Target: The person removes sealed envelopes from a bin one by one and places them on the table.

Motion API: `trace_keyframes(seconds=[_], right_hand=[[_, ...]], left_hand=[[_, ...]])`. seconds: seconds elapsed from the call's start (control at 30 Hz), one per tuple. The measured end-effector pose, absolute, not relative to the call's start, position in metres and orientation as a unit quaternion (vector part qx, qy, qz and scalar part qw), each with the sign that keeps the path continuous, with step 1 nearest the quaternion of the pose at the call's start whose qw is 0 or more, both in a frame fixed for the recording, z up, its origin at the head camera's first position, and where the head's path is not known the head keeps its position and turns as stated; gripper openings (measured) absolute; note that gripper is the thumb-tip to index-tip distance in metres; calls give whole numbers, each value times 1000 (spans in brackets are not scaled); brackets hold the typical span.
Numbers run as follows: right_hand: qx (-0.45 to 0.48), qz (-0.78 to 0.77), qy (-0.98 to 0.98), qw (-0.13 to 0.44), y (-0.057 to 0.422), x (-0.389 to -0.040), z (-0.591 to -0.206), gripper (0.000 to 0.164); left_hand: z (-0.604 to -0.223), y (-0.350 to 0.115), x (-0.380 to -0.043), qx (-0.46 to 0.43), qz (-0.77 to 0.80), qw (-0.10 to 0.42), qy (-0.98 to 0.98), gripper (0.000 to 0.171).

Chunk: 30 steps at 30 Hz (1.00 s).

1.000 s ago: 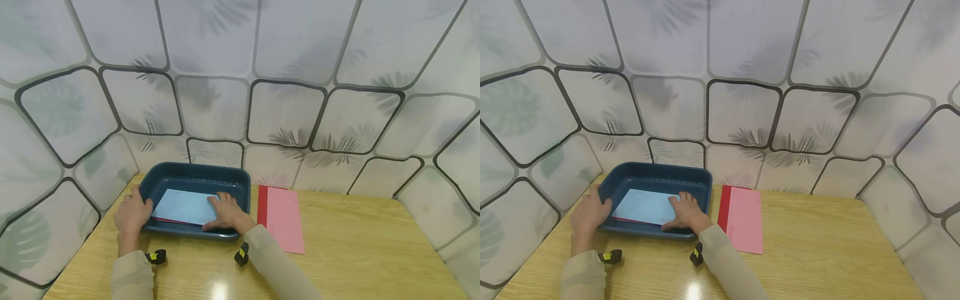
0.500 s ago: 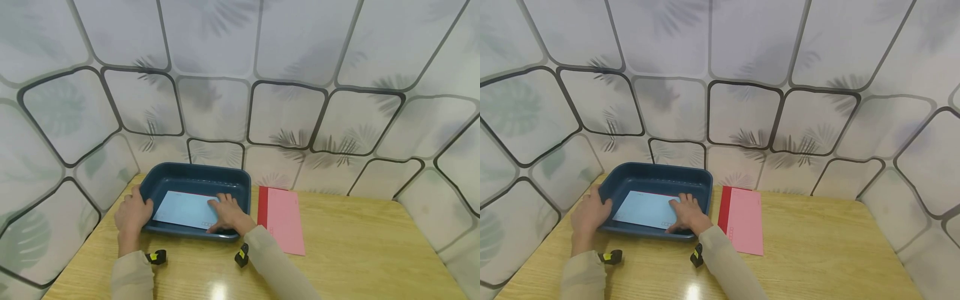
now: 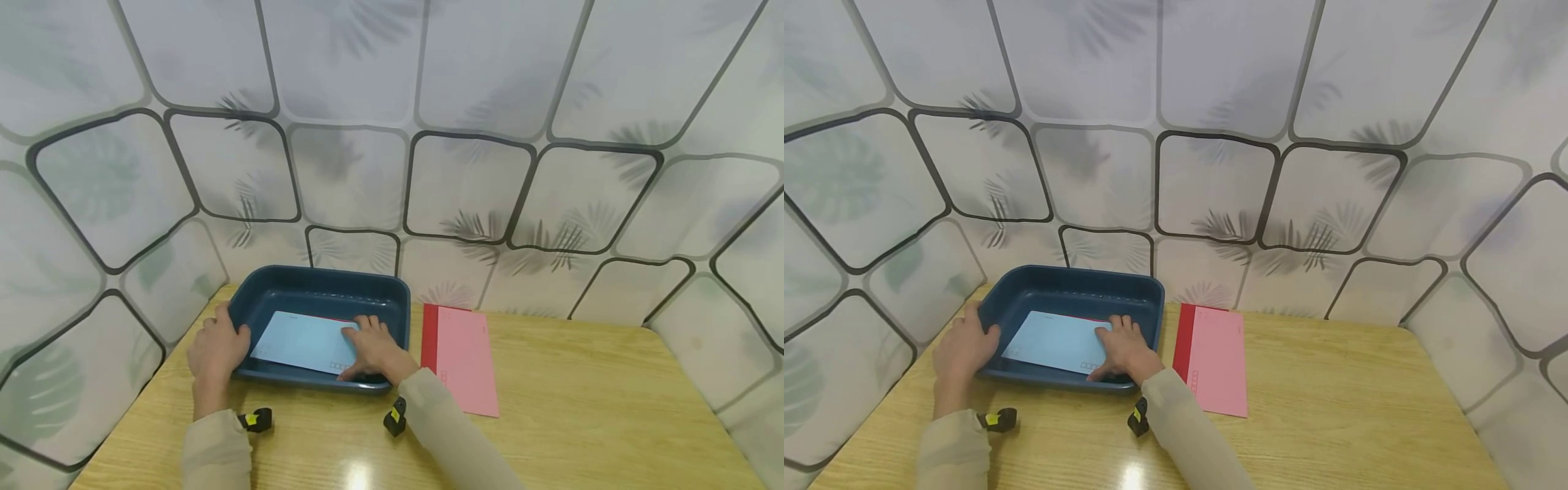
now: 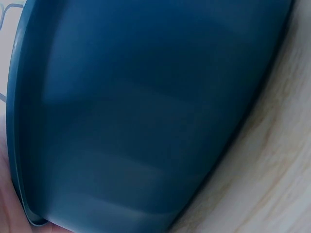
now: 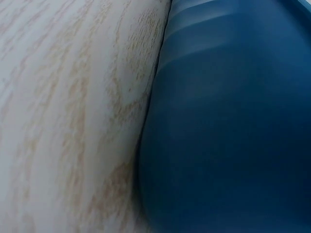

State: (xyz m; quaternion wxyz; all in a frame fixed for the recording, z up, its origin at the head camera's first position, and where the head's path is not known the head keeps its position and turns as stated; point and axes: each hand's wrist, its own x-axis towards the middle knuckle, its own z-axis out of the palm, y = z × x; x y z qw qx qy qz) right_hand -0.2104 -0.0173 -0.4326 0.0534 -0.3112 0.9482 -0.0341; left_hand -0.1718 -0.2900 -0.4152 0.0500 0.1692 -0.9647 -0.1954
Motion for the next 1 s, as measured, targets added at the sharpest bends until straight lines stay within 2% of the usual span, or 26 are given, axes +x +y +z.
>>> trace_keyframes(seconds=[0.13, 0.37, 0.63, 1.0], right_hand=[[-308, -48, 948, 62, -17, -211, -433, 91], [-289, -71, 952, 70, -17, -214, -434, 68], [-268, -86, 957, 72, -18, -214, -433, 79], [-268, -94, 956, 75, -18, -214, -434, 79]], left_hand=[[-414, -289, -171, 168, -196, 52, -965, 63], [-414, -288, -172, 171, -195, 51, -964, 63], [-414, -287, -172, 175, -197, 52, -963, 62], [-414, -289, -172, 175, -197, 46, -963, 63]])
